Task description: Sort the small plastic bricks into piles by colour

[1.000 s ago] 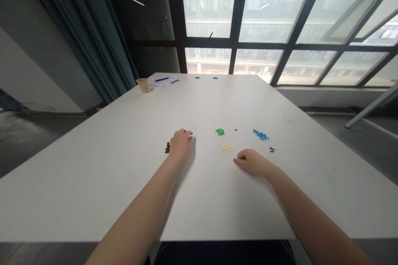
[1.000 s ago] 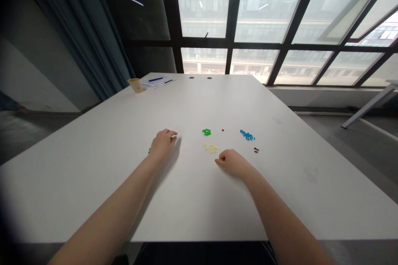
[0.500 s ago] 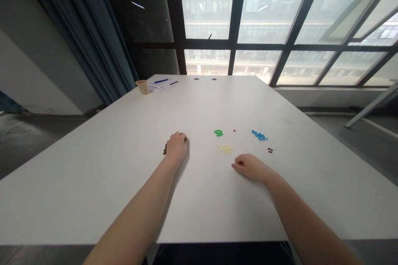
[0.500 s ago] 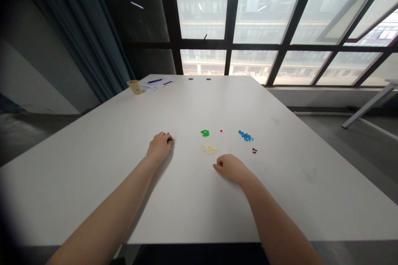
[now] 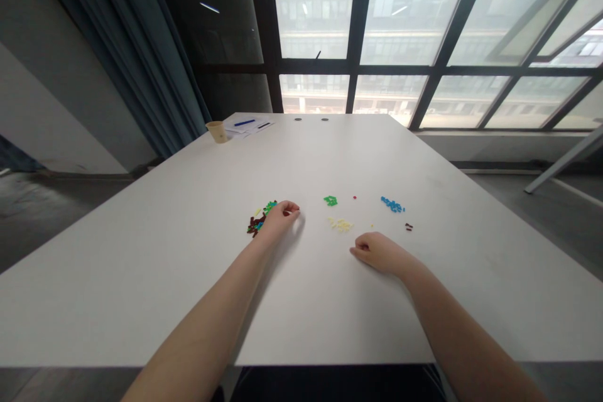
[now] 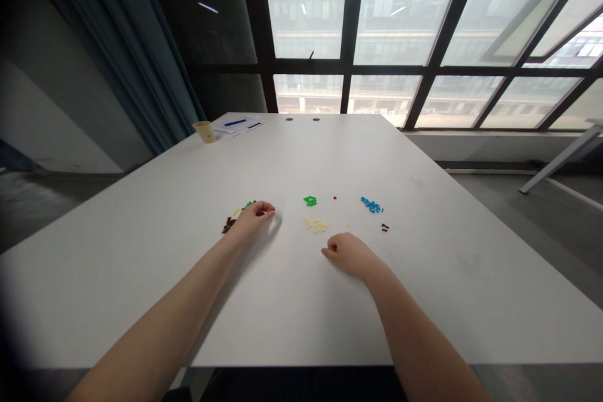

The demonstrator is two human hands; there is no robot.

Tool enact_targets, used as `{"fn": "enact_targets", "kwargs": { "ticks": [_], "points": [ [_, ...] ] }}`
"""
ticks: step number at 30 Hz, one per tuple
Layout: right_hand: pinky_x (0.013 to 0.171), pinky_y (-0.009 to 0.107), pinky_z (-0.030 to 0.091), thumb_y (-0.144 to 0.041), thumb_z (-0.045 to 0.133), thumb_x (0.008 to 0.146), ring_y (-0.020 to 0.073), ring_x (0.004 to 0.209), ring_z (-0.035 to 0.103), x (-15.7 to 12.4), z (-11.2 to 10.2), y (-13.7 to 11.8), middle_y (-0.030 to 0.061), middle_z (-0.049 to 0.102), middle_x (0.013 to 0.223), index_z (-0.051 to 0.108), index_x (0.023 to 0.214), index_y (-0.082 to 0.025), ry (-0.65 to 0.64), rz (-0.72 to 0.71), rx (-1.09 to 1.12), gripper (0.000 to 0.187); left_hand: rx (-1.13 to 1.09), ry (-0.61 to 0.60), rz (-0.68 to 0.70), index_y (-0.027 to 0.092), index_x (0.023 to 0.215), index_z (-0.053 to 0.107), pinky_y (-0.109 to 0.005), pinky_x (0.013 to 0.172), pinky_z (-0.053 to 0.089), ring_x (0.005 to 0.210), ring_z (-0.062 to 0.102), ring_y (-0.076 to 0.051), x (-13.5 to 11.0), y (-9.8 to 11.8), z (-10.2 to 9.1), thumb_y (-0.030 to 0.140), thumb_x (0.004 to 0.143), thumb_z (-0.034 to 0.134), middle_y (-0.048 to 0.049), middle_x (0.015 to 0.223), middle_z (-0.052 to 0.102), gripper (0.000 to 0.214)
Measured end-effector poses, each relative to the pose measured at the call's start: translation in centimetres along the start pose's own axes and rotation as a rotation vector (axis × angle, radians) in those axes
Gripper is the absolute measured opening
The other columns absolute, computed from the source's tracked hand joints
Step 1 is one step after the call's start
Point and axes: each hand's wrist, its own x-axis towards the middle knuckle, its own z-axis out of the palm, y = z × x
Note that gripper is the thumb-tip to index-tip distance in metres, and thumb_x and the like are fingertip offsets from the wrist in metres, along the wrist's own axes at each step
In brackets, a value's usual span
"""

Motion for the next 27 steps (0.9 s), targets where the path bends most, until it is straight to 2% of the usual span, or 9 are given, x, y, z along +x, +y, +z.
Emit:
{"fn": "enact_targets", "kwargs": {
  "ticks": [3, 5, 8, 14, 18, 20, 24, 27],
  "points": [
    [0.049, 0.024, 0.019, -0.031, 0.046, 0.076, 0.0082, 0.048, 0.030, 0.0, 0.0, -0.1, -0.0032, 0.037, 0.048, 0.036, 0.049, -0.017, 0.002, -0.002, 0.008, 0.032, -0.442, -0.237, -0.120, 0.017, 0.083, 0.057, -0.021, 0.062, 0.038, 0.070, 0.053, -0.010, -1.4, 1.7, 0.5, 0.033, 0.066, 0.063, -0.0014, 0.079, 0.058, 0.024],
    [0.049, 0.024, 0.019, -0.031, 0.047, 0.075, 0.0081, 0.048, 0.030, -0.1, -0.1, -0.2, -0.0033, 0.037, 0.048, 0.036, 0.048, -0.017, 0.006, -0.004, 0.012, 0.033, -0.692, -0.394, -0.186, 0.017, 0.083, 0.057, -0.019, 0.061, 0.038, 0.069, 0.053, -0.008, -2.4, 2.9, 0.9, 0.031, 0.062, 0.068, -0.0013, 0.081, 0.057, 0.028],
    [0.048, 0.024, 0.019, -0.030, 0.048, 0.075, 0.0079, 0.047, 0.029, -0.2, -0.1, -0.2, -0.0037, 0.036, 0.047, 0.036, 0.048, -0.017, 0.010, 0.001, 0.008, 0.033, -0.913, -0.557, -0.233, 0.017, 0.082, 0.057, -0.018, 0.062, 0.038, 0.068, 0.052, -0.006, -3.5, 3.9, 1.5, 0.028, 0.061, 0.071, -0.0008, 0.084, 0.056, 0.027],
    [0.049, 0.024, 0.020, -0.029, 0.050, 0.075, 0.0082, 0.048, 0.029, -0.2, 0.0, -0.2, -0.0037, 0.038, 0.047, 0.042, 0.048, -0.016, 0.014, 0.003, 0.009, 0.031, -0.882, -0.642, -0.252, 0.017, 0.078, 0.057, -0.018, 0.060, 0.037, 0.067, 0.051, -0.006, -4.1, 3.4, 3.3, 0.024, 0.058, 0.073, -0.0005, 0.083, 0.057, 0.026],
    [0.050, 0.023, 0.024, -0.027, 0.049, 0.076, 0.0085, 0.050, 0.033, -0.1, -0.3, -0.4, -0.0032, 0.043, 0.051, 0.050, 0.053, -0.016, 0.042, -0.025, 0.039, 0.025, -0.854, -0.704, -0.255, 0.016, 0.079, 0.059, -0.018, 0.062, 0.038, 0.070, 0.052, -0.006, -4.0, 2.9, 3.7, 0.023, 0.059, 0.073, -0.0018, 0.088, 0.058, 0.026],
    [0.053, 0.022, 0.027, -0.026, 0.049, 0.077, 0.0088, 0.052, 0.036, 0.0, -0.6, -0.7, -0.0028, 0.046, 0.054, 0.056, 0.061, -0.017, 0.104, -0.082, 0.080, 0.020, -0.860, -0.727, -0.251, 0.016, 0.080, 0.060, -0.018, 0.062, 0.039, 0.071, 0.052, -0.006, -3.9, 2.8, 3.6, 0.023, 0.060, 0.073, -0.0018, 0.089, 0.058, 0.025],
    [0.057, 0.022, 0.032, -0.026, 0.049, 0.079, 0.0098, 0.056, 0.040, -0.1, -0.8, -1.6, -0.0014, 0.050, 0.063, 0.062, 0.084, -0.019, 0.338, -0.257, 0.192, 0.016, -0.853, -0.739, -0.247, 0.017, 0.082, 0.062, -0.018, 0.064, 0.040, 0.073, 0.053, -0.007, -3.9, 2.6, 3.5, 0.024, 0.062, 0.072, -0.0019, 0.091, 0.058, 0.024],
    [0.058, 0.022, 0.034, -0.025, 0.052, 0.077, 0.0098, 0.057, 0.042, -0.3, -0.7, -2.3, -0.0013, 0.050, 0.065, 0.062, 0.088, -0.020, 0.447, -0.384, 0.228, 0.015, -0.834, -0.745, -0.259, 0.017, 0.081, 0.063, -0.019, 0.065, 0.040, 0.074, 0.053, -0.007, -4.0, 2.7, 3.5, 0.025, 0.061, 0.073, -0.0025, 0.089, 0.059, 0.024]
  ]
}}
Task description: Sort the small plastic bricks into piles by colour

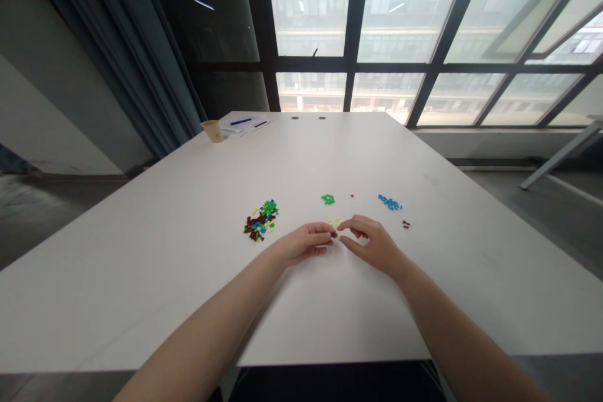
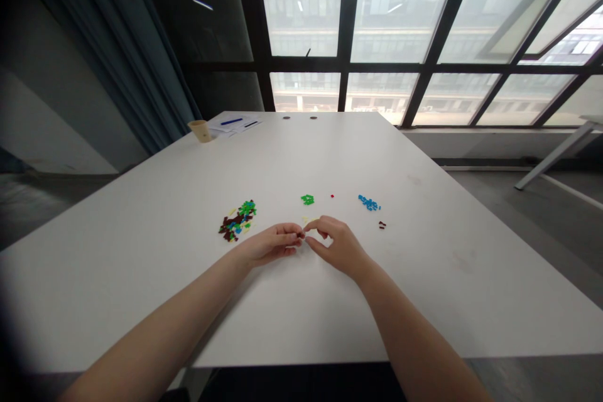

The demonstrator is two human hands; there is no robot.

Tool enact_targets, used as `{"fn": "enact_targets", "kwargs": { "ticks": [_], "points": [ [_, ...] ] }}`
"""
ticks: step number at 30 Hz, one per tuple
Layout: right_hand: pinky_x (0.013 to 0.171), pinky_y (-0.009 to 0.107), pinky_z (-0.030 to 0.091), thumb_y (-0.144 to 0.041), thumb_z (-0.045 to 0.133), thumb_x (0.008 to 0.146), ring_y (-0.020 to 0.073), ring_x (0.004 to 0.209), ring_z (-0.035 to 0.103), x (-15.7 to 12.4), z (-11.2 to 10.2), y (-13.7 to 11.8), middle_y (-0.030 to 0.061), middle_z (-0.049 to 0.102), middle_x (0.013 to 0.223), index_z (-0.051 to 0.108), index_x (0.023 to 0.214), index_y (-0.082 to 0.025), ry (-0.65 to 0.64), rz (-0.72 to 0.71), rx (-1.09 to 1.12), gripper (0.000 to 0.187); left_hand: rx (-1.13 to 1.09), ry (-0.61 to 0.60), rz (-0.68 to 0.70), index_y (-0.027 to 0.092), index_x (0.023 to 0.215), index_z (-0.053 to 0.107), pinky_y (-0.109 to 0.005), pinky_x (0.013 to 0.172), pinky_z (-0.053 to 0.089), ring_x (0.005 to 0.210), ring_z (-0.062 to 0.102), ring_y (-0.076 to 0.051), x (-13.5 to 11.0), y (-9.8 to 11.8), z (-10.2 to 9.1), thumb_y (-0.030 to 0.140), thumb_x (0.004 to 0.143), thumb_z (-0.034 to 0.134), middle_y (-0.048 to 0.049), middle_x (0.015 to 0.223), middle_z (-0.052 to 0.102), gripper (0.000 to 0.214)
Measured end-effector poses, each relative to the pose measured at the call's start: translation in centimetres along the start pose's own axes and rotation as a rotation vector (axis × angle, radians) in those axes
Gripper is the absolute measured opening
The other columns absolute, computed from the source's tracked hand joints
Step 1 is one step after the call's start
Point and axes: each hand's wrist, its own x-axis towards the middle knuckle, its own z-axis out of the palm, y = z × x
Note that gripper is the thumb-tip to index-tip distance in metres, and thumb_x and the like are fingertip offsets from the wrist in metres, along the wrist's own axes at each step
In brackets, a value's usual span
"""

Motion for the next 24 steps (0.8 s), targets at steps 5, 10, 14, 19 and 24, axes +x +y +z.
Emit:
{"fn": "enact_targets", "kwargs": {
  "ticks": [5, 10, 14, 19, 24],
  "points": [
    [0.061, 0.023, 0.036, -0.021, 0.053, 0.076, 0.0099, 0.060, 0.044, -0.1, 0.4, -0.8, -0.0017, 0.049, 0.064, 0.062, 0.086, -0.021, 0.046, -0.068, 0.012, 0.013, -0.007, -0.036, -0.022, 0.016, 0.080, 0.064, -0.019, 0.066, 0.039, 0.071, 0.052, -0.007, -0.2, 0.2, 0.2, 0.025, 0.062, 0.072, -0.0013, 0.078, 0.059, 0.022],
    [0.061, 0.022, 0.036, -0.019, 0.053, 0.076, 0.0095, 0.060, 0.044, 0.0, 0.5, -0.7, -0.0019, 0.049, 0.064, 0.063, 0.083, -0.021, 0.045, -0.081, 0.014, 0.012, 0.004, -0.045, -0.033, 0.015, 0.080, 0.065, -0.019, 0.066, 0.039, 0.071, 0.051, -0.006, -0.3, 0.2, 0.4, 0.025, 0.063, 0.072, -0.0002, 0.077, 0.057, 0.021],
    [0.061, 0.022, 0.037, -0.019, 0.053, 0.077, 0.0097, 0.061, 0.045, 0.0, 0.6, -0.5, -0.0015, 0.049, 0.064, 0.063, 0.083, -0.020, 0.042, -0.071, 0.018, 0.012, 0.012, -0.043, -0.029, 0.016, 0.081, 0.065, -0.019, 0.067, 0.038, 0.072, 0.051, -0.006, -0.2, 0.1, 0.3, 0.025, 0.063, 0.071, -0.0003, 0.077, 0.057, 0.021],
    [0.060, 0.023, 0.037, -0.019, 0.054, 0.077, 0.0097, 0.059, 0.045, -0.1, 0.2, -0.7, -0.0011, 0.051, 0.064, 0.064, 0.081, -0.020, 0.105, -0.088, 0.032, 0.011, 0.157, -0.026, 0.005, 0.017, 0.081, 0.063, -0.020, 0.066, 0.038, 0.070, 0.050, -0.007, 0.1, -0.2, 0.0, 0.032, 0.066, 0.067, 0.0001, 0.077, 0.057, 0.022],
    [0.057, 0.024, 0.038, -0.021, 0.055, 0.077, 0.0102, 0.057, 0.045, -0.2, -0.5, -1.1, -0.0007, 0.052, 0.062, 0.064, 0.079, -0.020, 0.256, -0.101, 0.042, 0.010, 0.753, -0.040, 0.041, 0.014, 0.081, 0.061, -0.021, 0.051, 0.032, 0.053, 0.041, -0.008, 0.2, -1.0, 0.6, 0.038, 0.074, 0.054, 0.0022, 0.061, 0.050, 0.025]
  ]
}}
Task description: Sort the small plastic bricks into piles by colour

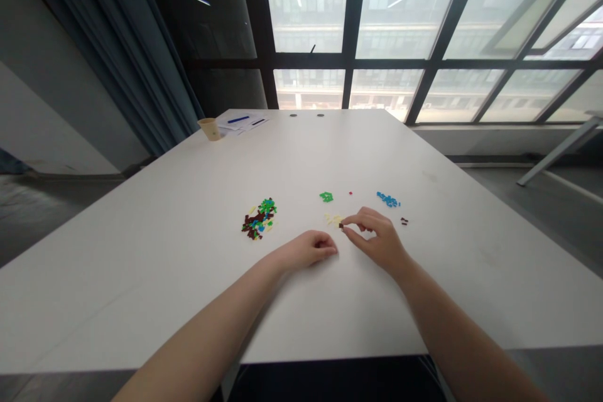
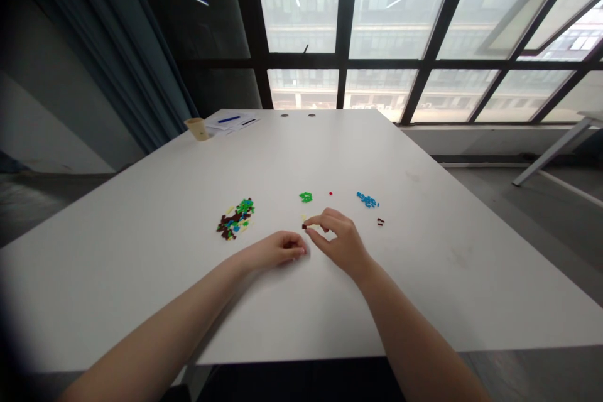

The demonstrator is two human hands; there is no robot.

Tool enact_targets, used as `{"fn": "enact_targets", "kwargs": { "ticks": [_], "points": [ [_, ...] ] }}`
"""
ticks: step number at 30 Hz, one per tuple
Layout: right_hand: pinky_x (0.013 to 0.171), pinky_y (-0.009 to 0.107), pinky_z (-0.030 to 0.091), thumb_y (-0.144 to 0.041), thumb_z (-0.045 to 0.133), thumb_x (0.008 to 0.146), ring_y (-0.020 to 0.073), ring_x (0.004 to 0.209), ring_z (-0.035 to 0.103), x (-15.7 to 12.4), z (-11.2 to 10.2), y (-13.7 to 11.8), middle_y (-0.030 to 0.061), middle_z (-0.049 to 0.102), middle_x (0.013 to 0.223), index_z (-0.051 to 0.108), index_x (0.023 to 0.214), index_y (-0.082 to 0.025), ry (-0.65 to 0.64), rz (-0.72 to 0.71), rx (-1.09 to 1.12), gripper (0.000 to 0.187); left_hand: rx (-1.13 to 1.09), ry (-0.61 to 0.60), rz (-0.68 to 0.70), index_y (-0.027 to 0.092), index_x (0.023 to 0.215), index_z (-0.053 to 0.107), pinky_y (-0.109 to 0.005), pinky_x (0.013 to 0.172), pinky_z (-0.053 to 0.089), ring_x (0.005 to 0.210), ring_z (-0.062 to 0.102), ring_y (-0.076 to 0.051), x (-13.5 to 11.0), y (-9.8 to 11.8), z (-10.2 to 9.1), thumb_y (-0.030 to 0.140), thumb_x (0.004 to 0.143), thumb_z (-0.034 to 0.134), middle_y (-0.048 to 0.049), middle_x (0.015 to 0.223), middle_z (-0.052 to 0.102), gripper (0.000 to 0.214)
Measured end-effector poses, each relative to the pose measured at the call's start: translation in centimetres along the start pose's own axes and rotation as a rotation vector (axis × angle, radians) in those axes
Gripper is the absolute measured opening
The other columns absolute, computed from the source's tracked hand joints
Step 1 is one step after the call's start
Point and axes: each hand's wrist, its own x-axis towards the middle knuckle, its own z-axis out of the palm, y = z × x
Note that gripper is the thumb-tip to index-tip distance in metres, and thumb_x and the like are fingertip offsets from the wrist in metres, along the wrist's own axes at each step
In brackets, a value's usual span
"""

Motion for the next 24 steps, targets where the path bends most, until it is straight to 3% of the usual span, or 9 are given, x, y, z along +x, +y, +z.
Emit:
{"fn": "enact_targets", "kwargs": {
  "ticks": [5, 16, 20, 24],
  "points": [
    [0.054, 0.024, 0.037, -0.020, 0.056, 0.077, 0.0098, 0.055, 0.043, 0.3, -0.5, -0.3, -0.0012, 0.051, 0.060, 0.065, 0.081, -0.019, 0.074, -0.048, 0.026, 0.009, 0.438, 0.074, 0.204, 0.016, 0.077, 0.060, -0.022, 0.061, 0.036, 0.064, 0.046, -0.010, -0.2, 0.1, 1.2, 0.023, 0.075, 0.048, 0.0001, 0.072, 0.055, 0.014],
    [0.057, 0.024, 0.037, -0.020, 0.057, 0.077, 0.0099, 0.056, 0.043, 0.5, -0.8, 0.1, -0.0021, 0.047, 0.060, 0.066, 0.081, -0.018, 0.069, -0.035, -0.001, 0.010, 0.502, 0.071, 0.227, 0.016, 0.077, 0.058, -0.021, 0.061, 0.037, 0.065, 0.046, -0.010, -0.2, 0.2, 1.0, 0.023, 0.076, 0.045, -0.0001, 0.074, 0.054, 0.014],
    [0.058, 0.024, 0.036, -0.026, 0.056, 0.076, 0.0107, 0.057, 0.042, 0.7, -3.2, 2.7, -0.0027, 0.043, 0.058, 0.066, 0.083, -0.019, 0.098, 0.130, -0.131, 0.014, 0.514, 0.054, 0.216, 0.016, 0.078, 0.059, -0.021, 0.063, 0.037, 0.067, 0.046, -0.010, -0.3, 0.6, 0.9, 0.024, 0.077, 0.045, -0.0008, 0.076, 0.054, 0.016],
    [0.055, 0.023, 0.033, -0.030, 0.057, 0.072, 0.0110, 0.055, 0.044, -0.2, -6.8, 7.2, -0.0020, 0.045, 0.058, 0.068, 0.083, -0.019, 0.019, 0.470, -0.350, 0.019, 0.501, 0.040, 0.180, 0.016, 0.078, 0.060, -0.022, 0.063, 0.037, 0.068, 0.047, -0.011, -0.5, 0.9, 0.8, 0.026, 0.078, 0.045, -0.0011, 0.076, 0.054, 0.017]
  ]
}}
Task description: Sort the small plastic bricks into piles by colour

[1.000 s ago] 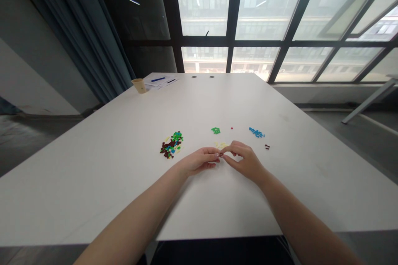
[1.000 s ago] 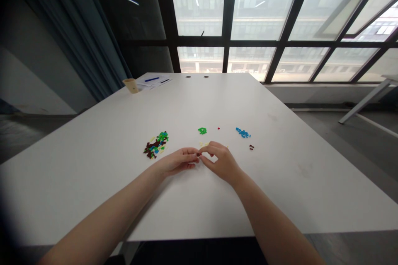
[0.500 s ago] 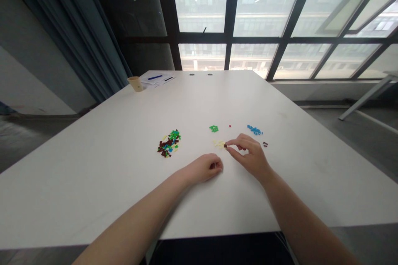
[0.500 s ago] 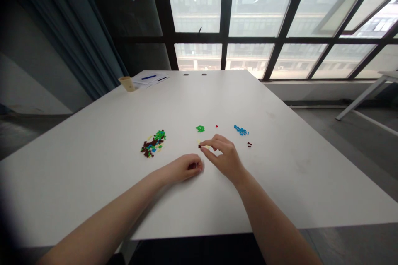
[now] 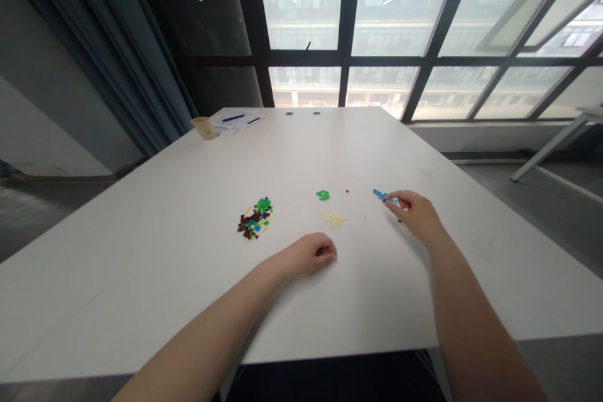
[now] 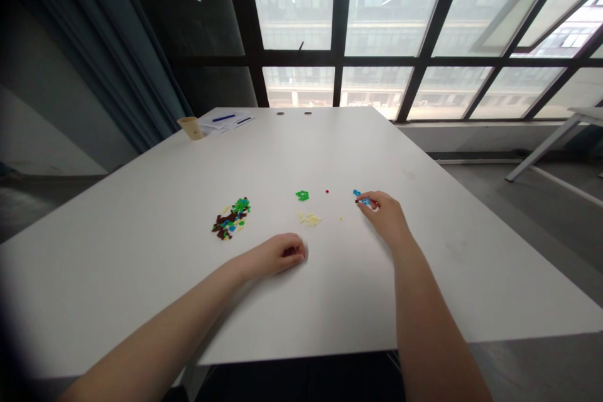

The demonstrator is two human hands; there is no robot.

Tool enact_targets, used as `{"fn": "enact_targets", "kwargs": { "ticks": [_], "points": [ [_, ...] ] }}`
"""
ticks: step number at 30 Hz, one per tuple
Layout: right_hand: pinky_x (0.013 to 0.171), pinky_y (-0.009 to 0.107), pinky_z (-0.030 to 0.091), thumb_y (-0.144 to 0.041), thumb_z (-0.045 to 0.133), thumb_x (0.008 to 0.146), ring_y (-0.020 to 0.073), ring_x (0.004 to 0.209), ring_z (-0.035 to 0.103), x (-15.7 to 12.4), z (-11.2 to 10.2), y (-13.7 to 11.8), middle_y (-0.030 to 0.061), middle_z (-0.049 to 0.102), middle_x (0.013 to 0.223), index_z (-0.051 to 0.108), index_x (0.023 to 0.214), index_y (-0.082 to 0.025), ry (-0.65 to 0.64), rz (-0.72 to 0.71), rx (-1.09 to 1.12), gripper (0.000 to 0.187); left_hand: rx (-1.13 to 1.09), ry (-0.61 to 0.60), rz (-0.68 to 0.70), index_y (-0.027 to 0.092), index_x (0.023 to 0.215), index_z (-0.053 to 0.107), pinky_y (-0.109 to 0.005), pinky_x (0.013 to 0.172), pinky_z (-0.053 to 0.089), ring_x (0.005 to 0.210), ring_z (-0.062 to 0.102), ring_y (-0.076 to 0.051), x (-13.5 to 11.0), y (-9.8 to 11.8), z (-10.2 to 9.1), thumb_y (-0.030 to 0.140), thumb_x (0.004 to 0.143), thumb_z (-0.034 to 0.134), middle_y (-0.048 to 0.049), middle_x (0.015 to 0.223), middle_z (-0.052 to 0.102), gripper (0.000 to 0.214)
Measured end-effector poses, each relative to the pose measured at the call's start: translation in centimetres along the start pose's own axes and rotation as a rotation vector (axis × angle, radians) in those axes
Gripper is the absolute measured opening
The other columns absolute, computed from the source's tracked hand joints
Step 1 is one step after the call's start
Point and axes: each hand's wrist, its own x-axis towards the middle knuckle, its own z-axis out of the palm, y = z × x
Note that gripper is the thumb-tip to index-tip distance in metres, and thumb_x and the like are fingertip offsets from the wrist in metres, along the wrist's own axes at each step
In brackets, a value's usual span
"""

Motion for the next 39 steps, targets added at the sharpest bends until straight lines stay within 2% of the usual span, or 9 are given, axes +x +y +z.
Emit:
{"fn": "enact_targets", "kwargs": {
  "ticks": [3, 6, 12, 21, 25, 28, 32, 35, 39],
  "points": [
    [0.050, 0.024, 0.029, -0.029, 0.061, 0.066, 0.0107, 0.050, 0.043, 0.3, -0.8, 3.5, -0.0020, 0.046, 0.053, 0.069, 0.075, -0.020, -0.156, 0.270, -0.222, 0.015, -0.008, -0.010, -0.013, 0.017, 0.078, 0.060, -0.022, 0.063, 0.037, 0.067, 0.046, -0.011, -0.1, 0.1, -0.1, 0.027, 0.078, 0.045, -0.0011, 0.077, 0.054, 0.018],
    [0.050, 0.024, 0.029, -0.030, 0.064, 0.063, 0.0112, 0.052, 0.047, 0.2, -0.9, 5.3, 0.0001, 0.053, 0.058, 0.069, 0.072, -0.020, -0.224, 0.398, -0.319, 0.014, -0.009, -0.011, -0.017, 0.017, 0.079, 0.060, -0.022, 0.062, 0.037, 0.067, 0.046, -0.011, -0.1, 0.0, -0.1, 0.028, 0.078, 0.045, -0.0011, 0.077, 0.055, 0.019],
    [0.054, 0.024, 0.033, -0.027, 0.062, 0.063, 0.0133, 0.060, 0.053, 0.0, -0.5, 6.2, 0.0031, 0.061, 0.068, 0.069, 0.075, -0.021, -0.247, 0.462, -0.359, 0.015, -0.020, -0.018, -0.011, 0.017, 0.081, 0.060, -0.022, 0.062, 0.037, 0.067, 0.047, -0.011, -0.3, -0.2, -0.1, 0.029, 0.078, 0.046, -0.0016, 0.078, 0.056, 0.019],
    [0.053, 0.023, 0.033, -0.026, 0.062, 0.063, 0.0136, 0.059, 0.054, 0.1, -0.1, 6.7, 0.0028, 0.061, 0.066, 0.068, 0.077, -0.022, -0.294, 0.519, -0.372, 0.016, -0.013, -0.013, -0.010, 0.017, 0.083, 0.061, -0.022, 0.063, 0.037, 0.069, 0.048, -0.011, -0.5, 0.1, -0.3, 0.027, 0.077, 0.046, -0.0019, 0.080, 0.056, 0.019],
    [0.051, 0.023, 0.032, -0.029, 0.060, 0.064, 0.0127, 0.056, 0.051, 0.2, -0.6, 5.5, 0.0023, 0.059, 0.064, 0.066, 0.075, -0.020, -0.200, 0.456, -0.361, 0.016, -0.006, -0.013, -0.001, 0.017, 0.084, 0.061, -0.023, 0.064, 0.038, 0.070, 0.048, -0.012, -0.5, 0.1, -0.3, 0.027, 0.077, 0.045, -0.0024, 0.080, 0.057, 0.020],
    [0.051, 0.024, 0.030, -0.037, 0.051, 0.072, 0.0127, 0.053, 0.046, 0.4, -1.0, 3.3, 0.0000, 0.051, 0.056, 0.063, 0.074, -0.018, -0.158, 0.295, -0.251, 0.023, -0.008, -0.012, -0.007, 0.017, 0.084, 0.062, -0.023, 0.063, 0.038, 0.070, 0.049, -0.012, -0.5, 0.1, -0.3, 0.027, 0.077, 0.046, -0.0027, 0.080, 0.057, 0.020],
    [0.050, 0.023, 0.026, -0.044, 0.043, 0.076, 0.0100, 0.050, 0.035, 0.0, 0.2, 0.0, -0.0037, 0.036, 0.051, 0.046, 0.057, -0.018, -0.397, 0.071, -0.031, 0.033, -0.012, -0.019, -0.024, 0.017, 0.084, 0.062, -0.023, 0.062, 0.038, 0.068, 0.049, -0.012, -0.6, 0.3, -0.4, 0.029, 0.077, 0.046, -0.0026, 0.079, 0.057, 0.021],
    [0.048, 0.023, 0.020, -0.039, 0.044, 0.074, 0.0083, 0.049, 0.027, -1.0, 2.1, -2.0, -0.0048, 0.028, 0.051, 0.034, 0.050, -0.018, -0.650, -0.027, -0.047, 0.034, -0.016, -0.019, -0.009, 0.017, 0.084, 0.062, -0.022, 0.061, 0.038, 0.067, 0.049, -0.012, -0.6, 0.4, -0.5, 0.029, 0.077, 0.046, -0.0026, 0.079, 0.057, 0.021],
    [0.048, 0.024, 0.018, -0.032, 0.046, 0.071, 0.0081, 0.049, 0.026, -2.2, 3.7, -3.4, -0.0045, 0.030, 0.049, 0.032, 0.049, -0.017, -0.739, -0.067, -0.151, 0.030, -0.020, -0.020, -0.005, 0.017, 0.084, 0.062, -0.022, 0.060, 0.038, 0.067, 0.049, -0.012, -0.6, 0.2, -0.6, 0.029, 0.077, 0.046, -0.0026, 0.077, 0.058, 0.021]
  ]
}}
